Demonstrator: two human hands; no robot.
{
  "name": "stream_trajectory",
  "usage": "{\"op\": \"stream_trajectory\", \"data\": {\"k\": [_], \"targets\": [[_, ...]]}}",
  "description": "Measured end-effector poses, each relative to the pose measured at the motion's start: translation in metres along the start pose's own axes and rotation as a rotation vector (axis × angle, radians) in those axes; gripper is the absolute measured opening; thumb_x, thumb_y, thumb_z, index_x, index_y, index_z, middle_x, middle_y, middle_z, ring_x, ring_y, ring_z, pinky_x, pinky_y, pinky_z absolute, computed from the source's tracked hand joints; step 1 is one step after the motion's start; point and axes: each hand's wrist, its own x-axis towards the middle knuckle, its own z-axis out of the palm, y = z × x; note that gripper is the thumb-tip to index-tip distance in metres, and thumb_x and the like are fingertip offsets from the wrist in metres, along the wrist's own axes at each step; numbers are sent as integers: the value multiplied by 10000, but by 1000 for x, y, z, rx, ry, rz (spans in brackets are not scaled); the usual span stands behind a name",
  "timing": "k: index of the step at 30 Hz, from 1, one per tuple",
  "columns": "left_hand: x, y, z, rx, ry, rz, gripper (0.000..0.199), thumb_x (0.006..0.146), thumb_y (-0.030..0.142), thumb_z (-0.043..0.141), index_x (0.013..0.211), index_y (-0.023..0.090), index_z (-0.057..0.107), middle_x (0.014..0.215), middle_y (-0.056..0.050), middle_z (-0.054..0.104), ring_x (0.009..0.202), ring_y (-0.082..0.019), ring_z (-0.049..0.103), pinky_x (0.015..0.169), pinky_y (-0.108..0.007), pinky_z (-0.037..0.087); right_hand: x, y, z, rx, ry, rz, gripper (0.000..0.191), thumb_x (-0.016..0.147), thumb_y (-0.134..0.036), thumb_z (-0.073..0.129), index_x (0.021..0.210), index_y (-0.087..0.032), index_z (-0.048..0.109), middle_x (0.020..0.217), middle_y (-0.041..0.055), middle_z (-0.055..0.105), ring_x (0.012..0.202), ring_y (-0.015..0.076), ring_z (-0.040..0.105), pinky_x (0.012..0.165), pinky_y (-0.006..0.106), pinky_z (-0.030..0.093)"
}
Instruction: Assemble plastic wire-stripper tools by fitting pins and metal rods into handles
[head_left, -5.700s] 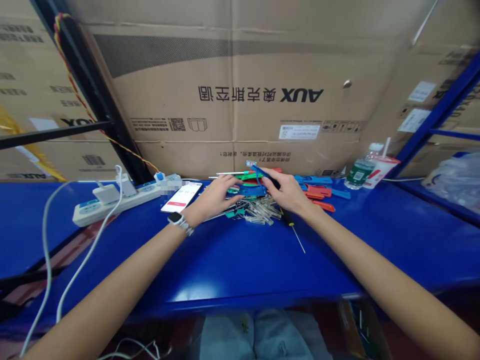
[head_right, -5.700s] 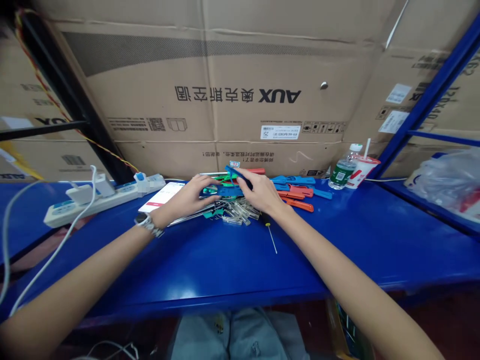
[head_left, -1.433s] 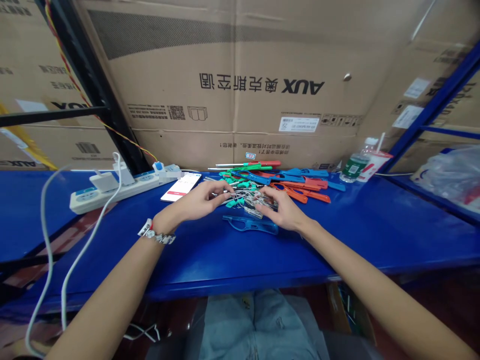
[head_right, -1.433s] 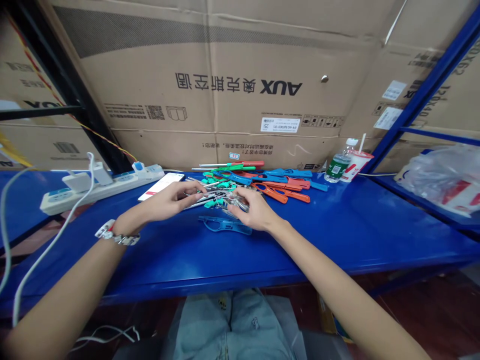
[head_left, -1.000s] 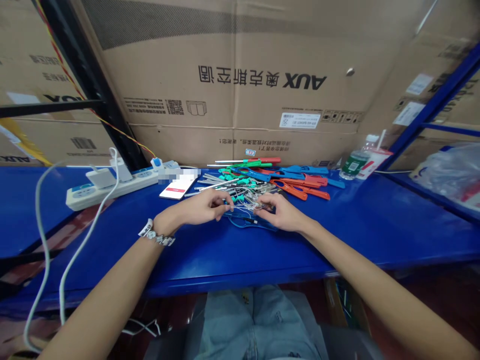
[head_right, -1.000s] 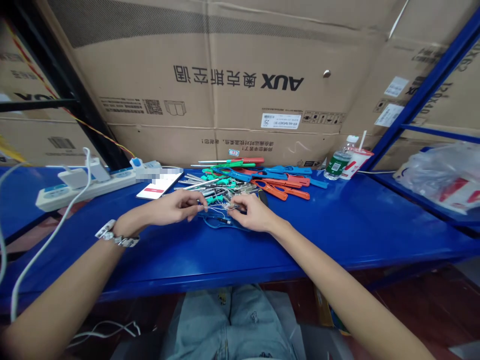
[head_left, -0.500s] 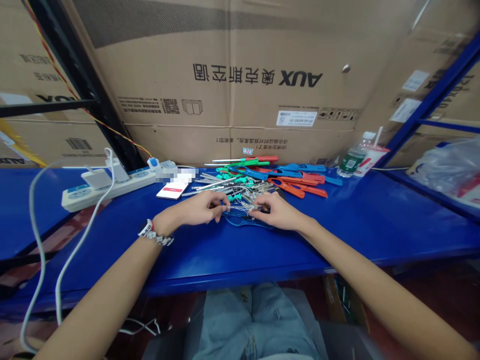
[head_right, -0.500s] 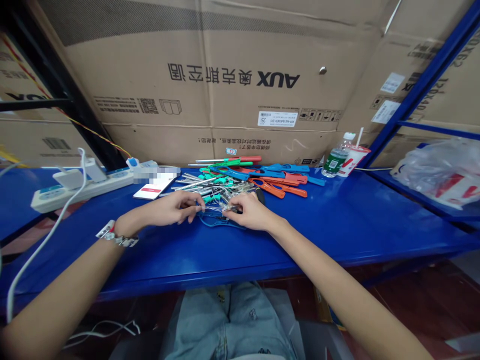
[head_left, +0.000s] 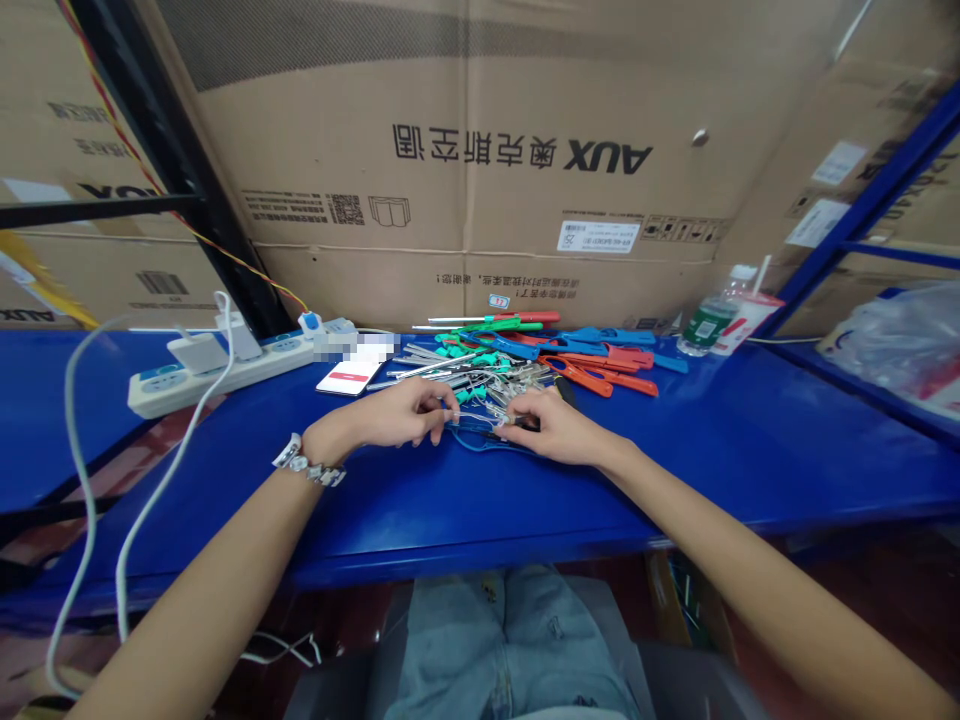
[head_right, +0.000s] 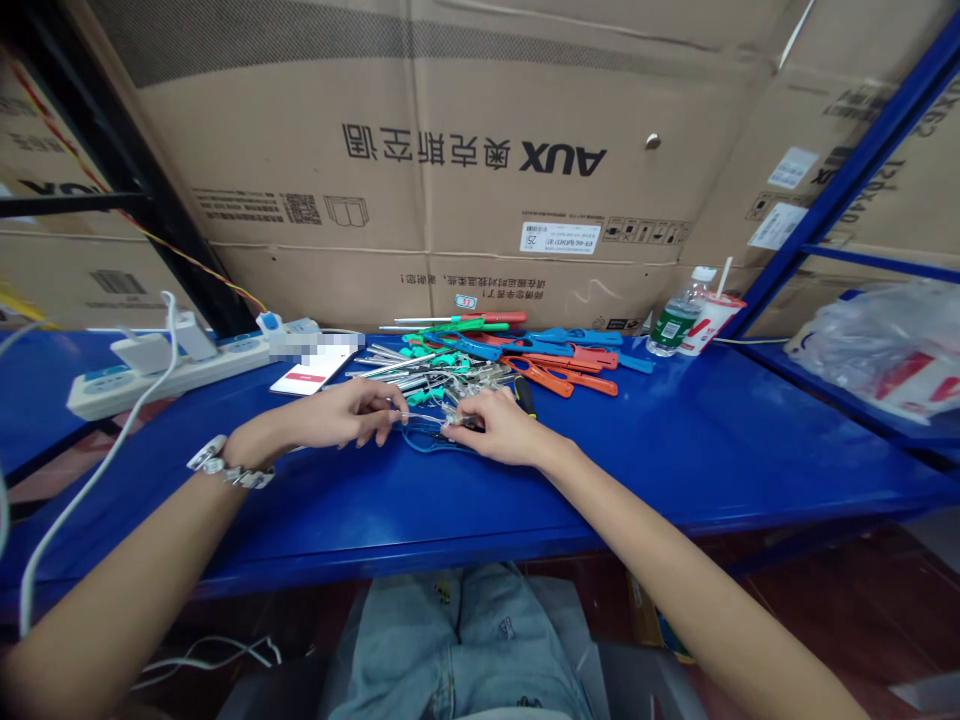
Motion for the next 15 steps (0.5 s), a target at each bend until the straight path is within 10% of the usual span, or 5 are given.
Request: {"op": "stream_trajectory", "data": {"k": [9, 15], "targets": [[1, 0, 2, 23, -11, 1, 242, 863, 409, 605, 942, 184, 643, 723, -31, 689, 528, -158, 571, 481, -261, 429, 0, 4, -1, 54, -93, -45, 345, 980, -422, 629, 735, -198, 532, 678, -35, 492, 732, 164, 463, 739, 307, 307], [5, 0, 6, 347, 223, 237, 215, 879, 342, 600, 932, 162, 704, 853, -64, 680, 750, -195, 612, 701, -325, 483, 1, 6, -1, 17, -106, -83, 348, 1002, -409, 599, 744, -197, 506, 686, -44, 490, 733, 160, 465, 772, 321, 302]]}}
